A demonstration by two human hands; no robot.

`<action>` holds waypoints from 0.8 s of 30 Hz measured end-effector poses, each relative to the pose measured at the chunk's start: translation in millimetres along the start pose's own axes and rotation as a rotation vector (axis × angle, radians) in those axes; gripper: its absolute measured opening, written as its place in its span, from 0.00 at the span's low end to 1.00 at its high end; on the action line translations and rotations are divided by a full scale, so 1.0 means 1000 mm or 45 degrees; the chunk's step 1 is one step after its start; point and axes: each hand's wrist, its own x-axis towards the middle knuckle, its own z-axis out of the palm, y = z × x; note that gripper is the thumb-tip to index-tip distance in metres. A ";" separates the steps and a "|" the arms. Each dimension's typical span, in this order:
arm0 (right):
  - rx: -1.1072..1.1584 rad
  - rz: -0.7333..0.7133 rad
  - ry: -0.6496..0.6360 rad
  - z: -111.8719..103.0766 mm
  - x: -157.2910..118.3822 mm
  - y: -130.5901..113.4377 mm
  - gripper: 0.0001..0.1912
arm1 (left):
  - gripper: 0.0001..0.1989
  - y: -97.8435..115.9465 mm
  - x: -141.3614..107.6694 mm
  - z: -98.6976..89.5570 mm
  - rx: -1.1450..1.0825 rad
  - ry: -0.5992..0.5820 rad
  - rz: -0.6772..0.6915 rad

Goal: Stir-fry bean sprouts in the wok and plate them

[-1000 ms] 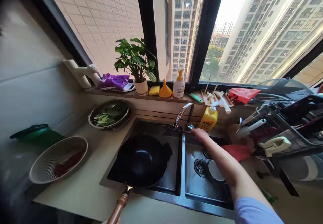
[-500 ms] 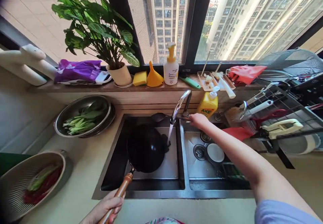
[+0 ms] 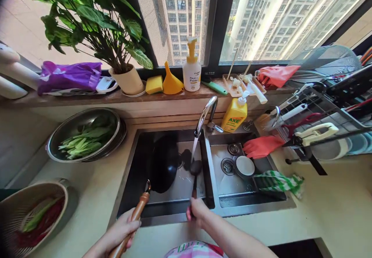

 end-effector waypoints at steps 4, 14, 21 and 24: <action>-0.057 -0.160 -0.037 -0.011 0.019 -0.034 0.12 | 0.12 0.003 0.020 0.004 -0.142 -0.120 -0.016; -0.330 -0.388 0.079 -0.098 -0.017 -0.028 0.09 | 0.19 0.032 0.050 0.032 -0.403 -0.317 -0.119; 0.189 -0.233 -0.083 -0.092 -0.036 -0.028 0.08 | 0.18 0.031 0.032 0.043 -0.448 -0.267 -0.184; 0.270 -0.203 -0.107 -0.069 -0.016 -0.043 0.09 | 0.17 0.032 0.023 0.037 -0.410 -0.236 -0.230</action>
